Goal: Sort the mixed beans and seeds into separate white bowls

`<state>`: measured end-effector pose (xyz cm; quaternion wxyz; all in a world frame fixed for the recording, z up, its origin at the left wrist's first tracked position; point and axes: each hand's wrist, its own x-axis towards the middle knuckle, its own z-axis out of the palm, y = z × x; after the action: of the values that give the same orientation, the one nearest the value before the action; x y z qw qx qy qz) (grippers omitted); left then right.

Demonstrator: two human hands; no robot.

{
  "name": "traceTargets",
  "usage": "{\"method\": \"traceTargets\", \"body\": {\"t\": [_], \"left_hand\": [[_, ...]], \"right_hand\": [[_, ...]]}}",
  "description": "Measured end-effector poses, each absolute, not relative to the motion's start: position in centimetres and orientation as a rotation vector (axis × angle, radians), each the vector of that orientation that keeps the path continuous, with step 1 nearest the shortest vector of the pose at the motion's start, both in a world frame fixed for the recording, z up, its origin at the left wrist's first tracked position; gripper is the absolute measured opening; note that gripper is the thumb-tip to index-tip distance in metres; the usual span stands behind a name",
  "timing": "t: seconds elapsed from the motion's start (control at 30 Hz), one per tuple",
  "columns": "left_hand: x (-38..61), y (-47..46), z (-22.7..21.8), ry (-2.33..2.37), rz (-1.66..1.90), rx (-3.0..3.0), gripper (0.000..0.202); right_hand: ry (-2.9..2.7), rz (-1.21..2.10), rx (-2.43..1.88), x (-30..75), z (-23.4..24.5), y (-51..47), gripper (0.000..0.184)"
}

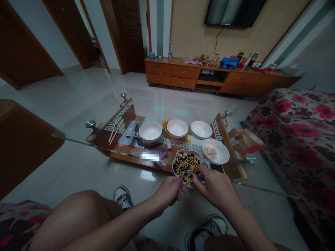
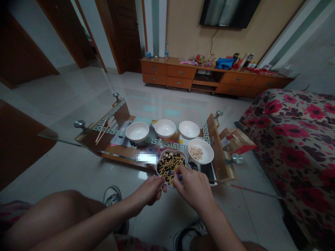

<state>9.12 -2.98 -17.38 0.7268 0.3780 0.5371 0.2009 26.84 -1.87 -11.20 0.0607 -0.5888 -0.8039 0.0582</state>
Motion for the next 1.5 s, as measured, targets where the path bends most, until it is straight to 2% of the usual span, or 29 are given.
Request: {"method": "traceTargets", "body": {"t": [0.17,1.1,1.5], "left_hand": [[9.1,-3.0,-17.8,1.183,0.449,0.834,0.051],[9.2,-2.9,-17.9,1.181,0.446,0.831,0.044],[8.9,-3.0,-18.2,1.161,0.473,0.846,0.043]], "right_hand": [[-2.432,0.186,-1.802,26.8,-11.0,-1.9,0.021],[-2.452,0.265,-1.677,27.3,-11.1,-1.8,0.021],[-2.309,0.028,-1.719,28.6,-11.0,-1.4,0.024]]}}
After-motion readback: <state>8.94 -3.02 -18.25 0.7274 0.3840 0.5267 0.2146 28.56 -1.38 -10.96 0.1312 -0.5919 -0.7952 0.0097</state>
